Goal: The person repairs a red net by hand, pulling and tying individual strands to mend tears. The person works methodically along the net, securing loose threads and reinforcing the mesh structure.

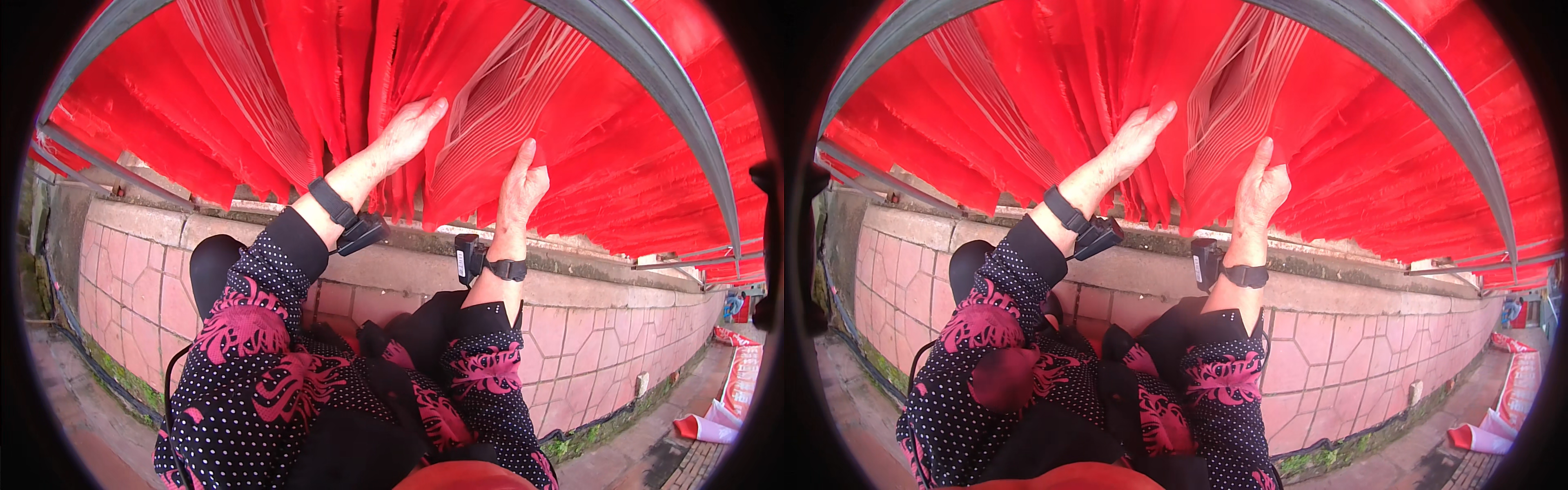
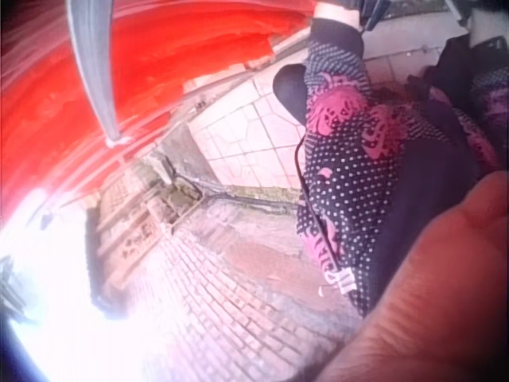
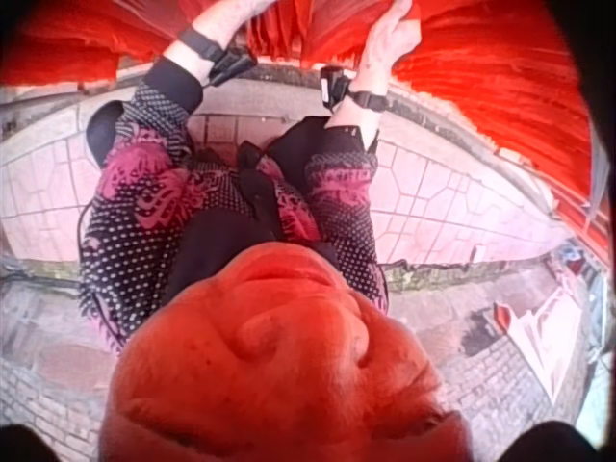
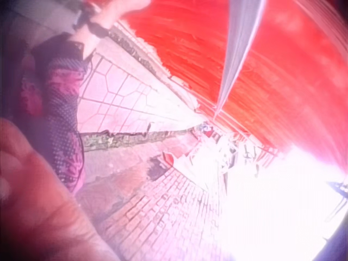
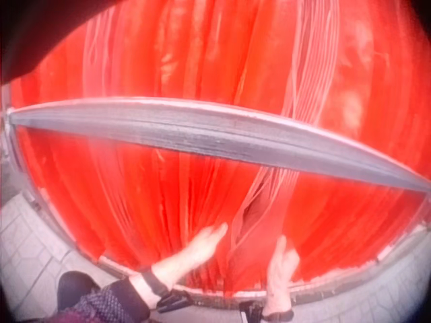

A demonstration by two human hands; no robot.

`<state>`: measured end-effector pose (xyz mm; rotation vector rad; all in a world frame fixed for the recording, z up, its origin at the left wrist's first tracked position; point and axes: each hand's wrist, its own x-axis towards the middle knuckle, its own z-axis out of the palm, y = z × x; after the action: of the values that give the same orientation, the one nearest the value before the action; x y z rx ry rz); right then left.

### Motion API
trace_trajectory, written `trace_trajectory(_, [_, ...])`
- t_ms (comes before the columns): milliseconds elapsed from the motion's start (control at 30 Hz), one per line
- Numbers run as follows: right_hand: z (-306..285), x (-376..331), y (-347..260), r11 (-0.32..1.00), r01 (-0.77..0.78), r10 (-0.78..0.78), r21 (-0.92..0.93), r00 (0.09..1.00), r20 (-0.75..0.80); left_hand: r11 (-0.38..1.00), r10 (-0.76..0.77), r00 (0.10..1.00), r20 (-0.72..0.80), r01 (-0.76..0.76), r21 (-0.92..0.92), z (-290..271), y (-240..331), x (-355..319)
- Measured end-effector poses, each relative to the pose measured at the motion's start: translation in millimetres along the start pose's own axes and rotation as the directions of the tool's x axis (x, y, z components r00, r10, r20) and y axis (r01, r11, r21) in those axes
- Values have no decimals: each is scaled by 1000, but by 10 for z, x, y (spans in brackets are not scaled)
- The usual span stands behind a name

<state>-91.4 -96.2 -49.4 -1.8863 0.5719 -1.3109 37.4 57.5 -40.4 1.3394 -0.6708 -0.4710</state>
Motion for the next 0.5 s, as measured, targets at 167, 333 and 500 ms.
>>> trace_trajectory(167, [-97, 52, 63, 998, -52, 54, 21, 997, -63, 997, -19, 998, -60, 15, -70, -178, 24, 31])
trace_trajectory(333, [-213, 118, 148, 986, -149, 141, -68, 984, -111, 993, -61, 990, -127, 46, -113, -328, 86, 17])
trace_trajectory(500, [-331, 172, 214, 970, -169, 136, -174, 973, -185, 993, -73, 976, -206, 52, -102, -541, 94, 17])
